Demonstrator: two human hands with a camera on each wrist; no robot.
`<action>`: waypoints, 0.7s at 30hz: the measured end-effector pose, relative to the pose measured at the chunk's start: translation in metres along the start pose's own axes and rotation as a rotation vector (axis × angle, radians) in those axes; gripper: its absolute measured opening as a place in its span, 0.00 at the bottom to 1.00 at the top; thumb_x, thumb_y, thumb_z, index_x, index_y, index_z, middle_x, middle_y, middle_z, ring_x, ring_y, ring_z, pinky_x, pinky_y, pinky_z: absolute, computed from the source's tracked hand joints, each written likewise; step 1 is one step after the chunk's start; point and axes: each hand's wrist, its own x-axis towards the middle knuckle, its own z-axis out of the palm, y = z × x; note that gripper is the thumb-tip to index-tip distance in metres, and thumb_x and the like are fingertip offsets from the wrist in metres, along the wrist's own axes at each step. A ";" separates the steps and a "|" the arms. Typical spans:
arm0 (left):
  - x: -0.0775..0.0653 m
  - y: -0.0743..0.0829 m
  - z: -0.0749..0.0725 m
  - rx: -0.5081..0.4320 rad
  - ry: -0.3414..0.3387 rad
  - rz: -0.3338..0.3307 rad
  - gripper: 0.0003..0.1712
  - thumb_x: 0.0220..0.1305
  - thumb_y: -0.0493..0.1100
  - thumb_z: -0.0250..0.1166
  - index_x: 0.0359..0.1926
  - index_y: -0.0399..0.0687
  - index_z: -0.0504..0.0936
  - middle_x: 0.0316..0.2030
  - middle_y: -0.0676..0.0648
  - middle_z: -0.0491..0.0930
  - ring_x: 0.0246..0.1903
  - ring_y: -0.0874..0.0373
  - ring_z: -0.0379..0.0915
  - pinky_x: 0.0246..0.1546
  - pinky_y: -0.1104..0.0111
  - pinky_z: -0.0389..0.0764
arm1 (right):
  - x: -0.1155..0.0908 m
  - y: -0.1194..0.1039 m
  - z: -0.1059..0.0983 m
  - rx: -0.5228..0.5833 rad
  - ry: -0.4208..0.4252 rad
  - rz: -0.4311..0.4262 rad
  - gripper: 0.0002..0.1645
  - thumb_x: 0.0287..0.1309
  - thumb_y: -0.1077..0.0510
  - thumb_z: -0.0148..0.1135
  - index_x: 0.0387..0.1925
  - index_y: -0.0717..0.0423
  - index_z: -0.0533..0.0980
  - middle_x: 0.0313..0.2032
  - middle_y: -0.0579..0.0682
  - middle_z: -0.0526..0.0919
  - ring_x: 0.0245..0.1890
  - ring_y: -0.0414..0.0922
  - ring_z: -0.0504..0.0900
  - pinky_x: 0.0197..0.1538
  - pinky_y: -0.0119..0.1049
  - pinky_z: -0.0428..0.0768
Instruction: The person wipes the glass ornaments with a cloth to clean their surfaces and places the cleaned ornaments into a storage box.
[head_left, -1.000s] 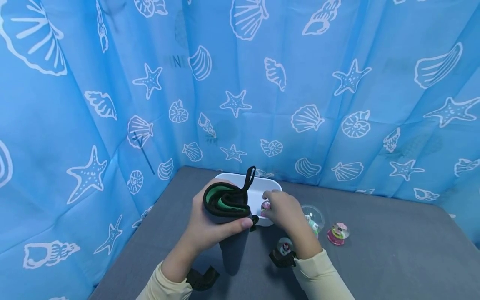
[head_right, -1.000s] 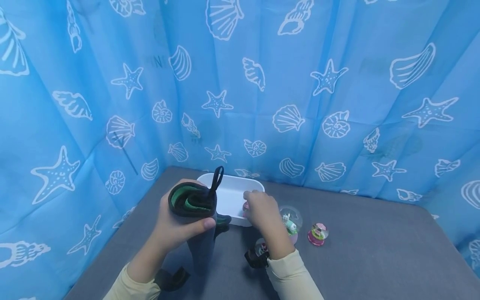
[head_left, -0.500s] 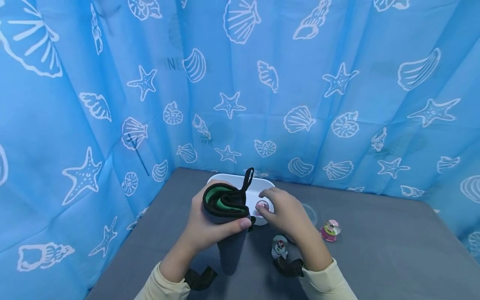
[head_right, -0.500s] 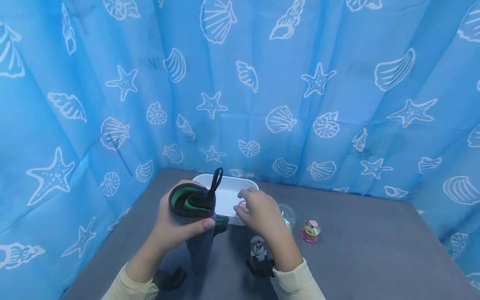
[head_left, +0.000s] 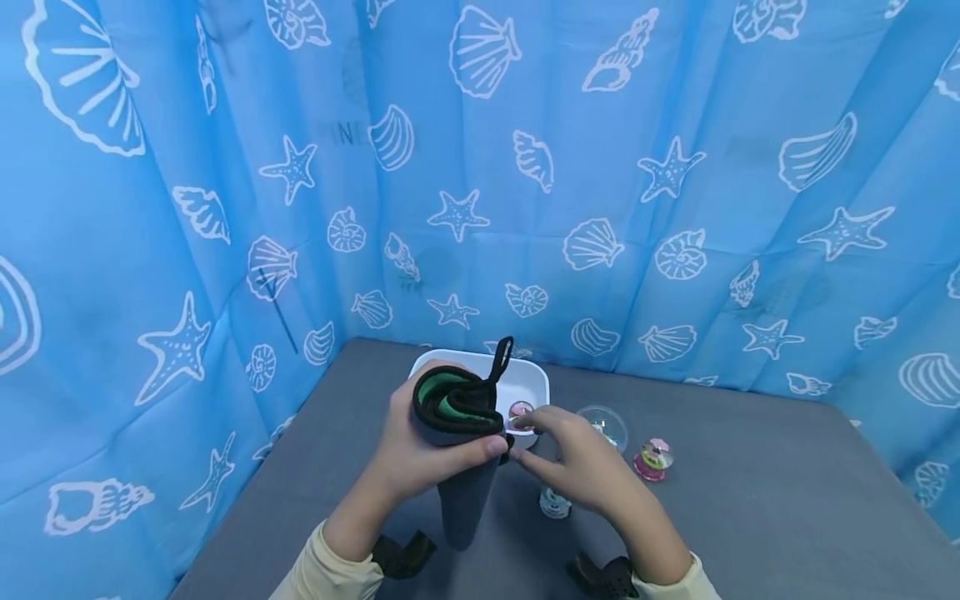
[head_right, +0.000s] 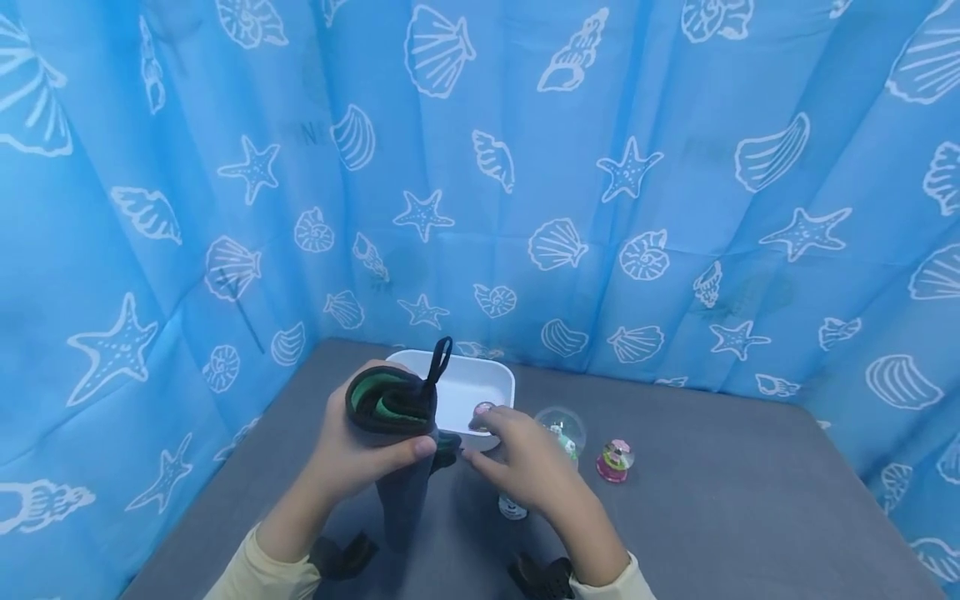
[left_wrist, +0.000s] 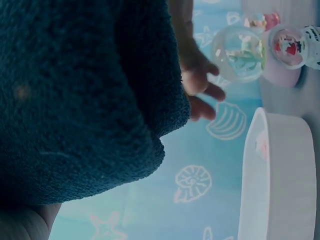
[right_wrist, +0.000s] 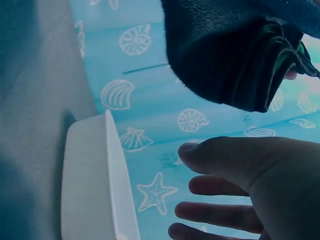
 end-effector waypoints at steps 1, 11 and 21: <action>0.000 0.001 0.000 0.002 0.001 0.000 0.35 0.49 0.40 0.85 0.59 0.52 0.81 0.50 0.48 0.84 0.51 0.51 0.83 0.55 0.61 0.86 | -0.003 0.000 0.000 0.000 -0.007 0.009 0.17 0.68 0.49 0.72 0.55 0.47 0.85 0.52 0.45 0.89 0.53 0.43 0.87 0.57 0.50 0.87; 0.002 0.007 -0.001 -0.040 -0.011 0.023 0.36 0.50 0.43 0.86 0.60 0.55 0.81 0.52 0.48 0.84 0.54 0.50 0.81 0.57 0.61 0.85 | -0.025 0.015 0.007 -0.038 -0.036 0.036 0.17 0.67 0.44 0.73 0.53 0.43 0.85 0.50 0.40 0.88 0.53 0.40 0.86 0.56 0.46 0.87; -0.002 0.010 0.000 -0.086 -0.028 0.049 0.36 0.48 0.40 0.85 0.58 0.53 0.81 0.51 0.47 0.84 0.52 0.50 0.81 0.56 0.62 0.85 | -0.049 0.022 0.010 -0.039 0.013 0.043 0.16 0.64 0.50 0.76 0.52 0.40 0.84 0.50 0.36 0.86 0.55 0.43 0.85 0.57 0.45 0.87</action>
